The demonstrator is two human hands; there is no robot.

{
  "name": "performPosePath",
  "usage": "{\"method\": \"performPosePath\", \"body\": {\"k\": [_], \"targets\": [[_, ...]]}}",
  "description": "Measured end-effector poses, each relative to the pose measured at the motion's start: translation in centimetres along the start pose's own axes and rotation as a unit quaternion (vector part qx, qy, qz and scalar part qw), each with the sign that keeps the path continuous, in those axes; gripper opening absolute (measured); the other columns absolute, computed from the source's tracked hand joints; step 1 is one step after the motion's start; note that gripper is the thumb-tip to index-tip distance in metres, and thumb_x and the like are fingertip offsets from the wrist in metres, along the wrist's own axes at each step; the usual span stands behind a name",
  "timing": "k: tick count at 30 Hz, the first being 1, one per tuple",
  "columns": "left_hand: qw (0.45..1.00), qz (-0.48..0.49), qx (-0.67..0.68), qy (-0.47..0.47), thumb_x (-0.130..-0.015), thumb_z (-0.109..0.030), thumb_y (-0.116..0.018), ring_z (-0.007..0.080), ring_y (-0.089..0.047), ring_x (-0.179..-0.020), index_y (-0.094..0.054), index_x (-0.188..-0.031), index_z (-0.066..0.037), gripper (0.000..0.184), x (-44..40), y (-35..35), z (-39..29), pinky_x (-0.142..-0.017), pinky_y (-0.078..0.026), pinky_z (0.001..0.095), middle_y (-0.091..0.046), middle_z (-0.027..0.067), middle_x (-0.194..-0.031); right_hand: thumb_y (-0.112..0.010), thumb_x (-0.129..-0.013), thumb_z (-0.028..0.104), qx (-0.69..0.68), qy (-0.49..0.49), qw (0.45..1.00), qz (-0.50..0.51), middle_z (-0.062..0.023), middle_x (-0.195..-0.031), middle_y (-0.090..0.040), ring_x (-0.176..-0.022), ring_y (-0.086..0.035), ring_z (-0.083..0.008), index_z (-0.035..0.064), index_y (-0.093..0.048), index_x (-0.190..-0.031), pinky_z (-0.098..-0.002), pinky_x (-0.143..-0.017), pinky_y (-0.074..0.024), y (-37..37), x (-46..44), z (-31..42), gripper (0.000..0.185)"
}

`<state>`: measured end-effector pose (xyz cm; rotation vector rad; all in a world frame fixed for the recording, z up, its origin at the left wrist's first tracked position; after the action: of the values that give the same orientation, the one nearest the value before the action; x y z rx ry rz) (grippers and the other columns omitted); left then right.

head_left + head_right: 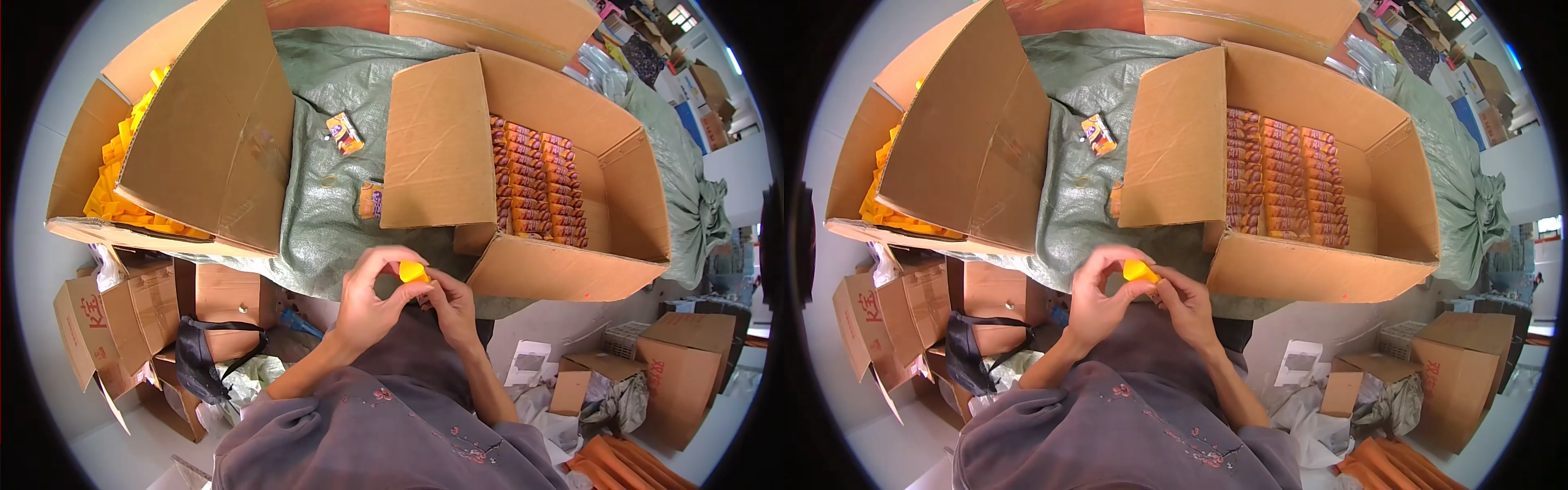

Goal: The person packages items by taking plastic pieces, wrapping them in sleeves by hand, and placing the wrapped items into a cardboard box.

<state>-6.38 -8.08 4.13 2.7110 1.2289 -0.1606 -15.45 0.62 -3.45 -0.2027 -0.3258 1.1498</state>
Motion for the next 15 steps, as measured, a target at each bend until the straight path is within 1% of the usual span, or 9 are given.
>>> {"method": "performPosePath", "body": {"k": [1, 4, 5, 7, 10, 11, 13, 14, 15], "targets": [[1.000, 0.013, -0.011, -0.003, -0.080, 0.000, -0.072, 0.0168, -0.061, -0.094, -0.055, -0.112, 0.000, 0.036, 0.0, -0.2, 0.1, -0.086, -0.048, 0.0297, -0.063, 0.0116, -0.104, -0.051, -0.099, 0.020, -0.003, -0.014, 1.000, 0.008, 0.0008, -0.086, -0.060, -0.071, -0.048, -0.0027, 0.0008, -0.061, -0.119, -0.0173, -0.060, -0.0392, 0.0, 0.0, -0.3, 0.030], [0.998, -0.014, 0.052, -0.040, -0.081, -0.001, -0.069, 0.0158, -0.061, -0.086, -0.066, -0.099, -0.001, 0.018, -0.6, 0.5, -0.8, -0.078, -0.051, 0.0283, -0.064, 0.0097, -0.100, -0.047, -0.101, 0.029, -0.059, -0.089, 0.993, 0.051, 0.0012, -0.083, -0.059, -0.067, -0.046, -0.0019, 0.0028, -0.063, -0.116, -0.0168, -0.056, -0.0353, -0.4, -0.1, -1.6, 0.034], [0.998, 0.002, 0.067, -0.021, -0.082, -0.001, -0.068, 0.0168, -0.061, -0.087, -0.066, -0.100, -0.001, 0.018, -0.7, 0.3, -0.5, -0.078, -0.051, 0.0290, -0.063, 0.0101, -0.102, -0.046, -0.101, 0.033, -0.086, -0.119, 0.987, 0.069, 0.0013, -0.082, -0.059, -0.066, -0.046, -0.0016, 0.0036, -0.064, -0.114, -0.0166, -0.055, -0.0340, -0.8, 0.0, -2.2, 0.037], [0.994, 0.033, 0.099, 0.015, -0.083, 0.000, -0.066, 0.0189, -0.061, -0.089, -0.067, -0.102, -0.001, 0.019, -0.8, 0.0, -0.1, -0.077, -0.051, 0.0305, -0.063, 0.0110, -0.107, -0.044, -0.101, 0.036, -0.124, -0.141, 0.980, 0.070, 0.0011, -0.080, -0.058, -0.064, -0.045, -0.0018, 0.0048, -0.064, -0.112, -0.0169, -0.053, -0.0321, -1.2, 0.0, -2.7, 0.039], [0.997, 0.046, 0.059, 0.022, -0.083, 0.000, -0.065, 0.0199, -0.062, -0.092, -0.068, -0.104, -0.002, 0.021, -0.6, -0.2, 0.1, -0.078, -0.052, 0.0316, -0.064, 0.0111, -0.110, -0.044, -0.101, 0.040, -0.176, -0.180, 0.965, 0.072, 0.0009, -0.078, -0.058, -0.062, -0.046, -0.0023, 0.0057, -0.062, -0.111, -0.0173, -0.052, -0.0317, -1.4, 0.1, -3.4, 0.040], [0.998, 0.055, 0.005, -0.011, -0.083, 0.000, -0.065, 0.0199, -0.063, -0.093, -0.068, -0.104, -0.002, 0.021, -0.7, -0.2, -0.6, -0.078, -0.052, 0.0315, -0.064, 0.0114, -0.110, -0.044, -0.101, 0.041, -0.193, -0.194, 0.959, 0.072, 0.0008, -0.077, -0.058, -0.062, -0.047, -0.0025, 0.0058, -0.061, -0.111, -0.0174, -0.052, -0.0320, -1.4, 0.1, -3.6, 0.041], [0.989, 0.072, -0.102, -0.074, -0.083, 0.001, -0.065, 0.0200, -0.063, -0.093, -0.068, -0.104, -0.001, 0.021, -0.6, -0.6, -1.8, -0.078, -0.053, 0.0313, -0.065, 0.0121, -0.111, -0.044, -0.101, 0.038, -0.165, -0.185, 0.967, 0.056, 0.0001, -0.081, -0.060, -0.062, -0.048, -0.0019, 0.0055, -0.060, -0.113, -0.0176, -0.051, -0.0313, -1.4, 0.2, -2.9, 0.038], [0.992, 0.061, -0.095, -0.061, -0.082, 0.003, -0.065, 0.0201, -0.064, -0.095, -0.067, -0.104, -0.001, 0.022, -0.6, -0.4, -1.6, -0.080, -0.053, 0.0312, -0.065, 0.0129, -0.111, -0.044, -0.102, 0.037, -0.150, -0.182, 0.971, 0.048, -0.0002, -0.082, -0.061, -0.062, -0.048, -0.0015, 0.0053, -0.059, -0.114, -0.0177, -0.051, -0.0310, -1.4, 0.2, -2.6, 0.037], [0.994, 0.050, -0.089, -0.049, -0.082, 0.005, -0.065, 0.0203, -0.064, -0.096, -0.067, -0.104, -0.001, 0.022, -0.5, -0.3, -1.4, -0.083, -0.053, 0.0310, -0.064, 0.0136, -0.111, -0.047, -0.101, 0.032, -0.124, -0.146, 0.981, 0.017, -0.0009, -0.084, -0.061, -0.064, -0.050, -0.0025, 0.0051, -0.058, -0.115, -0.0180, -0.052, -0.0337, -0.8, 0.0, -2.2, 0.033]]}}
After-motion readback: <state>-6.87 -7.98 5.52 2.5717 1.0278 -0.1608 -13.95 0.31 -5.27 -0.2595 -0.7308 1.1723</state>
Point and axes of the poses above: each hand's wrist, its own x-axis away from the middle knuckle, its own y-axis out of the back of the hand, z = x × y, the point moved 10 cm from there along -x, towards the middle knuckle
